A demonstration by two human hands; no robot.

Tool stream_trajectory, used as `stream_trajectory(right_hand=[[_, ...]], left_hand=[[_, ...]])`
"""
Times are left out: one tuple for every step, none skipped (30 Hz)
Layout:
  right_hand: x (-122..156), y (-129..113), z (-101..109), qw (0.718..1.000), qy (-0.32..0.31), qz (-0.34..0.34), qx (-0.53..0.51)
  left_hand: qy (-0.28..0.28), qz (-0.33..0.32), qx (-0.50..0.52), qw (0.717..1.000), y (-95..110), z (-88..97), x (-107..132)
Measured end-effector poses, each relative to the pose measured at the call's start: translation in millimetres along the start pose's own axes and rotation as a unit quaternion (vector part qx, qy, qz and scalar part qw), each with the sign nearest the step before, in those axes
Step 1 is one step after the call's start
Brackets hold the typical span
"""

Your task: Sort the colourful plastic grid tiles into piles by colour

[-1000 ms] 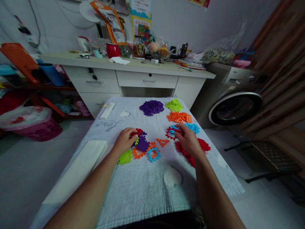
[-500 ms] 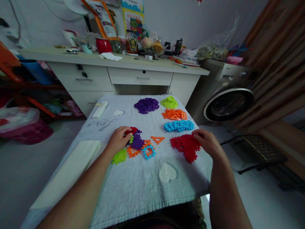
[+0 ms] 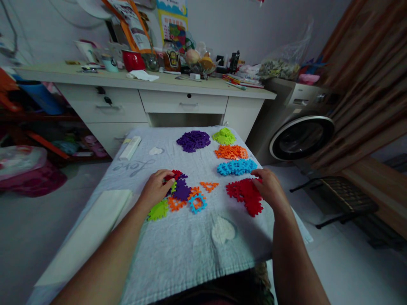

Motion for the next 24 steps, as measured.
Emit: stream_trajectory(right_hand=[[-2, -10, 2, 1.0, 0.005, 0.012, -0.01], [-4, -23, 2, 0.999, 0.004, 0.03, -0.021], [-6, -39, 1, 0.998, -0.003, 0.053, -0.033], [-7, -56, -3, 0.996, -0.017, 0.082, -0.043], [-7, -74, -8, 0.992, -0.037, 0.111, -0.048], [-7, -92, -15, 0.987, -0.062, 0.138, -0.05], [-5, -107, -24, 0.982, -0.092, 0.161, -0.046], [-3, -120, -33, 0.976, -0.118, 0.178, -0.038], [0, -131, -42, 0.97, -0.14, 0.194, -0.028], [2, -139, -51, 0.966, -0.156, 0.205, -0.015], [4, -143, -58, 0.963, -0.166, 0.21, -0.003], [5, -146, -65, 0.962, -0.172, 0.211, 0.01], [6, -146, -71, 0.962, -0.176, 0.208, 0.021], [7, -144, -76, 0.962, -0.179, 0.202, 0.03], [7, -142, -81, 0.963, -0.183, 0.195, 0.038], [7, -140, -85, 0.963, -0.185, 0.191, 0.044], [7, -138, -88, 0.963, -0.186, 0.187, 0.05], [7, -136, -90, 0.964, -0.186, 0.183, 0.055], [6, -134, -91, 0.965, -0.184, 0.178, 0.059], [5, -133, -92, 0.966, -0.182, 0.174, 0.063], [5, -132, -93, 0.967, -0.18, 0.169, 0.066], [4, -131, -94, 0.968, -0.179, 0.164, 0.068], [4, -130, -94, 0.968, -0.18, 0.162, 0.068], [4, -130, -94, 0.968, -0.182, 0.16, 0.066]], left_hand=[[0.001, 0.0, -0.001, 1.0, 0, 0.3, 0], [0.001, -0.002, -0.001, 1.0, 1, 0.5, 0], [0.001, -0.004, -0.001, 1.0, 1, 0.7, 0], [0.0, -0.007, -0.002, 1.0, 2, 0.8, 0], [-0.001, -0.009, -0.002, 1.0, 3, 0.9, 0], [-0.002, -0.01, -0.002, 1.0, 4, 1.0, 0], [-0.002, -0.01, -0.003, 1.0, 4, 1.1, -1], [-0.002, -0.009, -0.003, 1.0, 5, 1.2, 0], [-0.001, -0.009, -0.002, 1.0, 5, 1.3, 0], [-0.001, -0.009, 0.0, 1.0, 5, 1.3, 0], [0.0, -0.01, 0.002, 1.0, 6, 1.2, 0], [0.001, -0.011, 0.005, 1.0, 6, 1.2, 0], [0.003, -0.012, 0.006, 1.0, 6, 1.3, 0], [0.003, -0.011, 0.007, 1.0, 6, 1.3, 0], [0.003, -0.01, 0.007, 1.0, 5, 1.4, 0], [0.003, -0.008, 0.007, 1.0, 5, 1.4, 0], [0.002, -0.007, 0.006, 1.0, 5, 1.4, 0], [0.0, -0.006, 0.005, 1.0, 5, 1.4, 0], [-0.002, -0.007, 0.004, 1.0, 5, 1.2, 0], [-0.003, -0.007, 0.003, 1.0, 5, 1.2, 0], [-0.004, -0.009, 0.002, 1.0, 5, 1.2, 0], [-0.005, -0.011, 0.001, 1.0, 5, 1.1, 0], [-0.004, -0.012, -0.001, 1.0, 4, 1.2, 1], [-0.003, -0.014, -0.003, 1.0, 4, 1.3, 1]])
Point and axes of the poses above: each hand's wrist, its own x-axis away from the middle knuckle, its own z-axis out of the back of the hand, y = z × x, the point moved 8 cm from there along -x, towards the middle knuckle, and after that the axes turned 3 degrees about x, right-handed, at the moved point
